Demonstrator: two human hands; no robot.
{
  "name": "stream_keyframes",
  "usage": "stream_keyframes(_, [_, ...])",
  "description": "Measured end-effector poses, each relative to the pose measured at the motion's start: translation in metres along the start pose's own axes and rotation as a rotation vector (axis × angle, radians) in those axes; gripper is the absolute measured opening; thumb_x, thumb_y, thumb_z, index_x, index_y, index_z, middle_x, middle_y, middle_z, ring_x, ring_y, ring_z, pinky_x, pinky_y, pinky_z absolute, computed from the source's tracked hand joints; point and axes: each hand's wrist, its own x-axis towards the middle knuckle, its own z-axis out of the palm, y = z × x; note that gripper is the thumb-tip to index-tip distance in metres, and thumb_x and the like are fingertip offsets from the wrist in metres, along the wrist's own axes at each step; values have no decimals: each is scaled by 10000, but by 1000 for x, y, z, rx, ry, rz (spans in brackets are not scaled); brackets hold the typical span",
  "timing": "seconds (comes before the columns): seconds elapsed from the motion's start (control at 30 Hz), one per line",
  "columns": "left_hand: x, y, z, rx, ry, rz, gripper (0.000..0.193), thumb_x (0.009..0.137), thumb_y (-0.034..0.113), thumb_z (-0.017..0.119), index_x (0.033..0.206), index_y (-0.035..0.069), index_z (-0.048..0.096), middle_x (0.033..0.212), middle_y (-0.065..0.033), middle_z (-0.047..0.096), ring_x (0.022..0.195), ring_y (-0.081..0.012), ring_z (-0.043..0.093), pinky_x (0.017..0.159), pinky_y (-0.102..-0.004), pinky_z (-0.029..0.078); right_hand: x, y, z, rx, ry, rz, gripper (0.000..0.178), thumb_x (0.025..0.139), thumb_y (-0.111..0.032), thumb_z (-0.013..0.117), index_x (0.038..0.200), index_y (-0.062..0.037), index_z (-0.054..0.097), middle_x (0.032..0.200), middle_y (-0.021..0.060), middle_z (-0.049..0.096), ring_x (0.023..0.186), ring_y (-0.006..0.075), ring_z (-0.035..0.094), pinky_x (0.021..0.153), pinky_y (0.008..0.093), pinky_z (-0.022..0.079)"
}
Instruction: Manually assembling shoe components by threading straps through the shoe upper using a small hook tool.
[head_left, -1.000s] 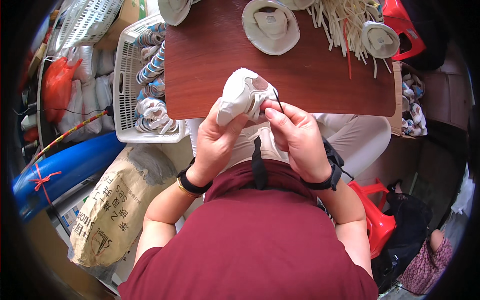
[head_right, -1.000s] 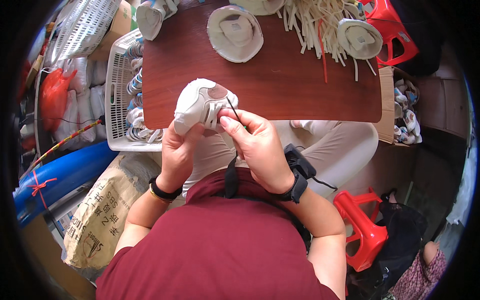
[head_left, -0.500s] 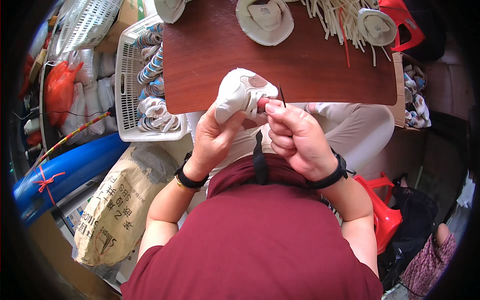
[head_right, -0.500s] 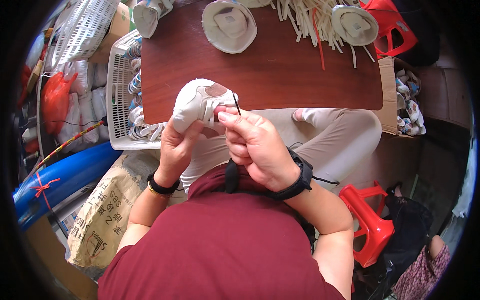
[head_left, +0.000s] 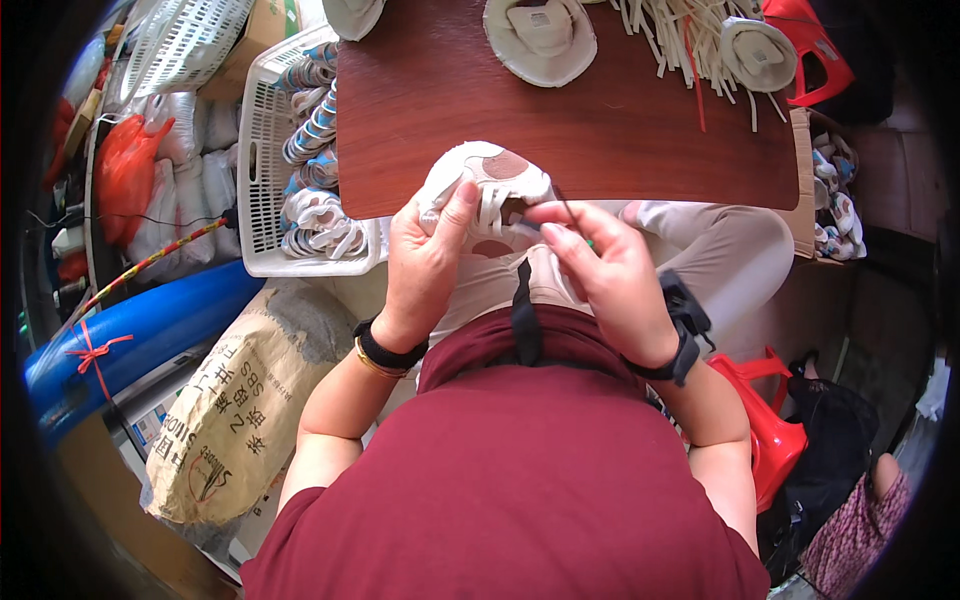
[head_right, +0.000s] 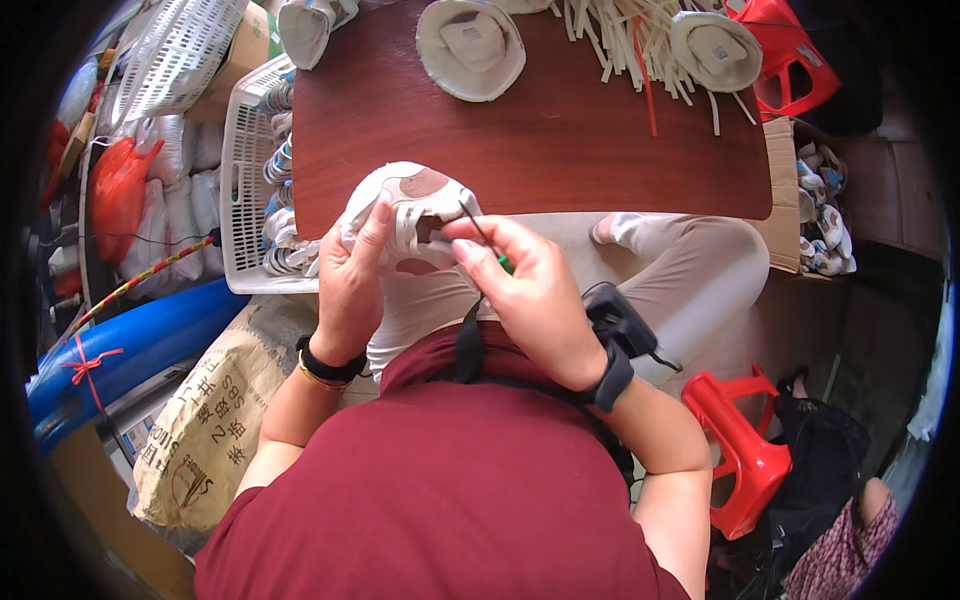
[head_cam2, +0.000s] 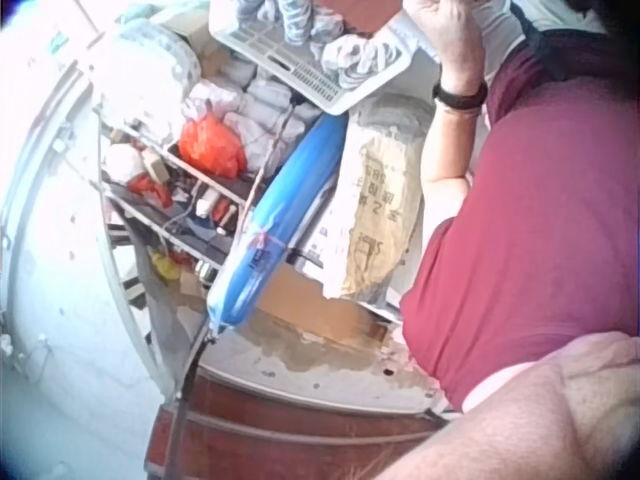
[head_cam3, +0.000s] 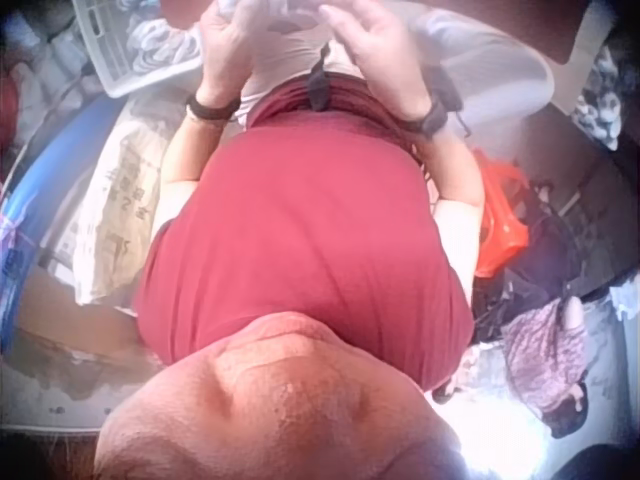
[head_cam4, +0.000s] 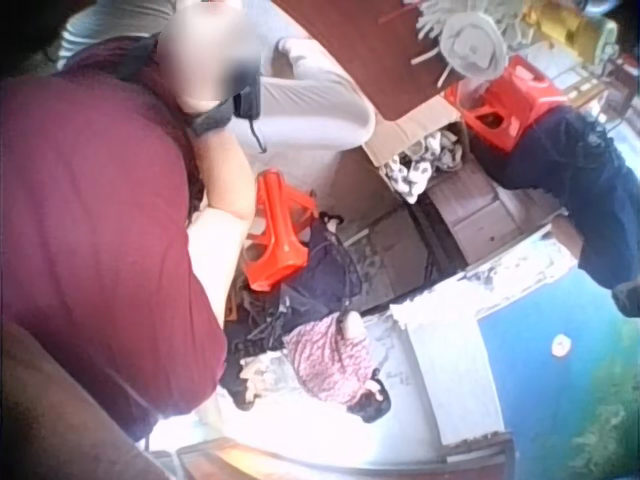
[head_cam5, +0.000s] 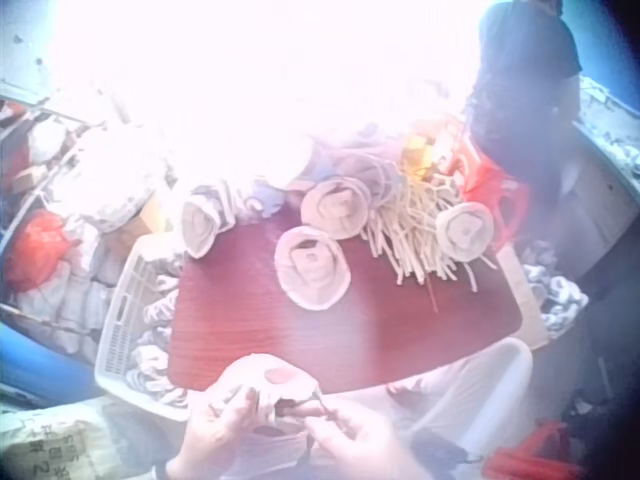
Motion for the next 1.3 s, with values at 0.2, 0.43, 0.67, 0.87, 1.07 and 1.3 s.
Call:
stream_keyframes(0.2, [-2,2,7,-44,-46,-6,284,1005,214,563,1197,11,611,1012,-53,695,848,-104,666,654,-244,566,7,1,4,-598,84,-638,206,900,-54,649,1105,-36,664,937,166,696,727,252,689,681,304,538])
stream_keyframes(0.43, [0,2,11,-249,-85,-171,270,1002,230,559,1173,29,612,1032,-38,680,847,-93,652,633,-246,557,13,3,-1,-680,104,-626,165,884,-91,675,1040,-37,659,964,156,710,742,270,713,643,327,552])
stream_keyframes(0.67, [-12,-10,22,-98,15,48,274,1002,193,571,1198,4,593,1057,-44,671,923,-99,640,797,-246,534,11,2,0,-712,151,-531,158,865,-123,698,994,-44,654,850,142,708,697,269,707,604,326,540])
stream_keyframes(0.87, [-11,-25,23,287,68,477,158,977,85,597,1092,-22,591,1010,-61,640,887,-109,597,764,-249,498,7,3,7,-828,242,-657,125,850,-122,704,949,-60,659,789,128,689,675,275,688,577,344,527])
stream_keyframes(1.07, [-13,-33,19,408,103,623,145,965,61,606,1077,-27,579,1054,-83,611,943,-131,586,760,-254,499,5,-1,14,-502,209,-396,110,858,-75,696,938,-6,663,723,77,672,640,107,640,570,268,495])
stream_keyframes(1.3, [-16,-25,23,-22,40,334,267,991,101,580,1226,-20,547,1079,-44,633,935,-96,597,800,-241,505,11,9,14,-407,179,-377,129,826,-58,711,909,12,642,682,55,634,645,56,599,570,242,481])
